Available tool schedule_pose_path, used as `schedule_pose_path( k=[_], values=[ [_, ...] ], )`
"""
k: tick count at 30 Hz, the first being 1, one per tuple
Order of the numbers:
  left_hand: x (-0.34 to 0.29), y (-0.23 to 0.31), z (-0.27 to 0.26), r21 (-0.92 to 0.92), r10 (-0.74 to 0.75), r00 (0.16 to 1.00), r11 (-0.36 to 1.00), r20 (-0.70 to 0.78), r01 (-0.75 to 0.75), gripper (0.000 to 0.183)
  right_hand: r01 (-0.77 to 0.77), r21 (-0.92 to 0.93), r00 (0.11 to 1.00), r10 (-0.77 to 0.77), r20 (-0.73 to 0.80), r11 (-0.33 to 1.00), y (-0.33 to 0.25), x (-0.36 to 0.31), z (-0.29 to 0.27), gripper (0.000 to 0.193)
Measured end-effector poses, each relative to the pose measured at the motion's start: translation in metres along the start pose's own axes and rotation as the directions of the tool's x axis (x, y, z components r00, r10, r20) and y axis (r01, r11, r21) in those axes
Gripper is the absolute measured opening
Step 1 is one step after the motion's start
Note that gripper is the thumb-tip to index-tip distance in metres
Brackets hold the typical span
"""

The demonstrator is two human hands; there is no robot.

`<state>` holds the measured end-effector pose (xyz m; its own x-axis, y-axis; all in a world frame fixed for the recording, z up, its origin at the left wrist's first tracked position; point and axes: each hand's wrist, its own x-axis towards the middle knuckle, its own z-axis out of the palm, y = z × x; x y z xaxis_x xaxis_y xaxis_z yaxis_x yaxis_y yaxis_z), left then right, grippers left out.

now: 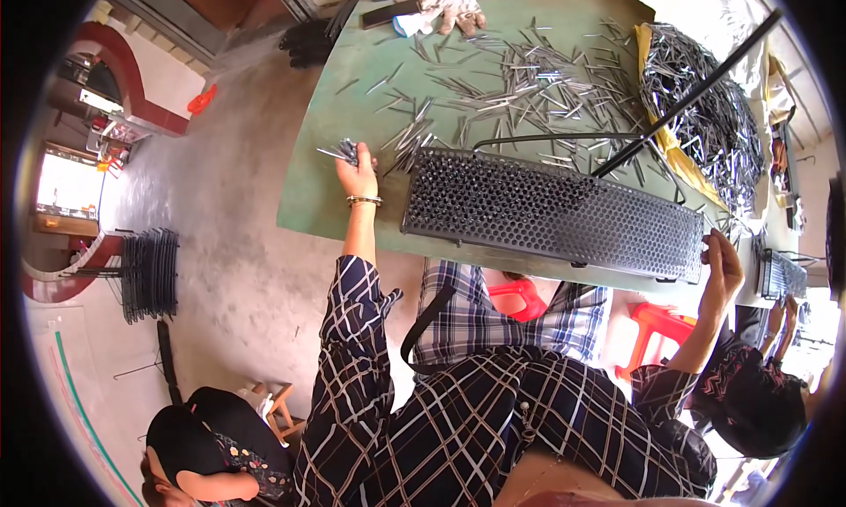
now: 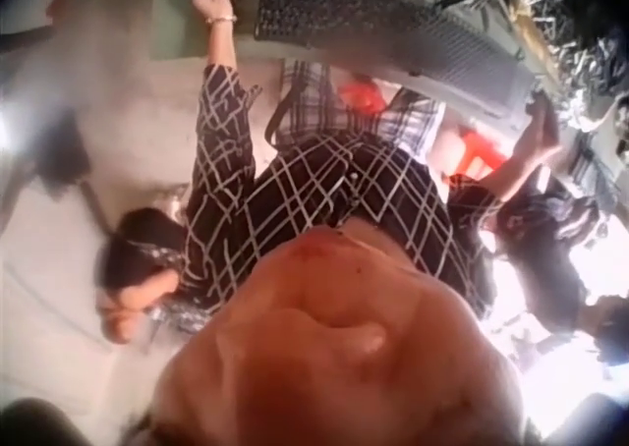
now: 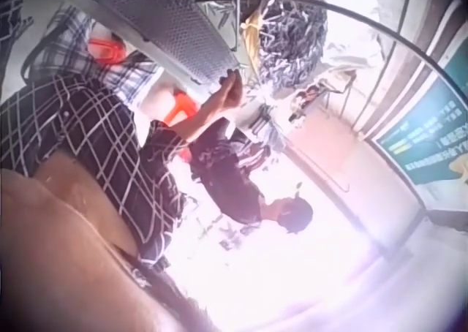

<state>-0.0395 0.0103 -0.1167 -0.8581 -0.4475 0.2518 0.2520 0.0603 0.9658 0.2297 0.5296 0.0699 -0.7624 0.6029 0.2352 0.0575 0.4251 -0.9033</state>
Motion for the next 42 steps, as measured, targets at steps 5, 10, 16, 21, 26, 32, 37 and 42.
schedule_pose_path(
  k=[5, 10, 16, 21, 26, 32, 37, 42],
  values=[
    [0.006, 0.068, 0.015, -0.179, -0.171, 0.978, 0.965, 0.123, 0.191, 0.01, -0.016, 0.059, 0.999, 0.014, 0.037, 0.998, -0.007, -0.018, 0.006, 0.022],
    [-0.056, 0.206, 0.033, -0.136, -0.313, 0.785, 0.885, 0.535, 0.446, 0.013, -0.105, 0.187, 0.957, 0.048, 0.286, 0.977, -0.043, -0.044, 0.057, 0.024],
    [-0.198, 0.237, 0.074, 0.114, -0.399, 0.143, 0.555, 0.906, 0.824, 0.018, -0.336, 0.374, 0.693, -0.042, 0.72, 0.864, -0.056, -0.054, 0.133, 0.04],
    [-0.254, 0.223, 0.086, 0.24, -0.306, -0.106, 0.443, 0.946, 0.864, 0.022, -0.716, 0.339, 0.402, -0.037, 0.915, 0.611, -0.037, -0.063, 0.147, 0.038],
    [-0.268, 0.199, 0.089, 0.356, -0.365, -0.224, 0.35, 0.904, 0.867, 0.025, -0.655, 0.351, 0.456, -0.019, 0.89, 0.669, -0.009, -0.063, 0.128, 0.021],
    [-0.275, 0.174, 0.084, 0.294, -0.429, -0.08, 0.46, 0.9, 0.838, 0.027, -0.422, 0.216, 0.642, 0.122, 0.757, 0.88, -0.001, -0.063, 0.128, 0.02],
    [-0.267, 0.153, 0.076, 0.182, -0.443, 0.022, 0.413, 0.896, 0.892, 0.022, -0.461, 0.364, 0.77, 0.161, 0.617, 0.809, -0.001, -0.043, 0.132, 0.021],
    [-0.269, 0.145, 0.074, 0.082, -0.527, 0.128, 0.357, 0.84, 0.93, 0.035, -0.32, 0.098, 0.558, 0.103, 0.824, 0.942, -0.013, -0.063, 0.138, 0.021]
  ],
)
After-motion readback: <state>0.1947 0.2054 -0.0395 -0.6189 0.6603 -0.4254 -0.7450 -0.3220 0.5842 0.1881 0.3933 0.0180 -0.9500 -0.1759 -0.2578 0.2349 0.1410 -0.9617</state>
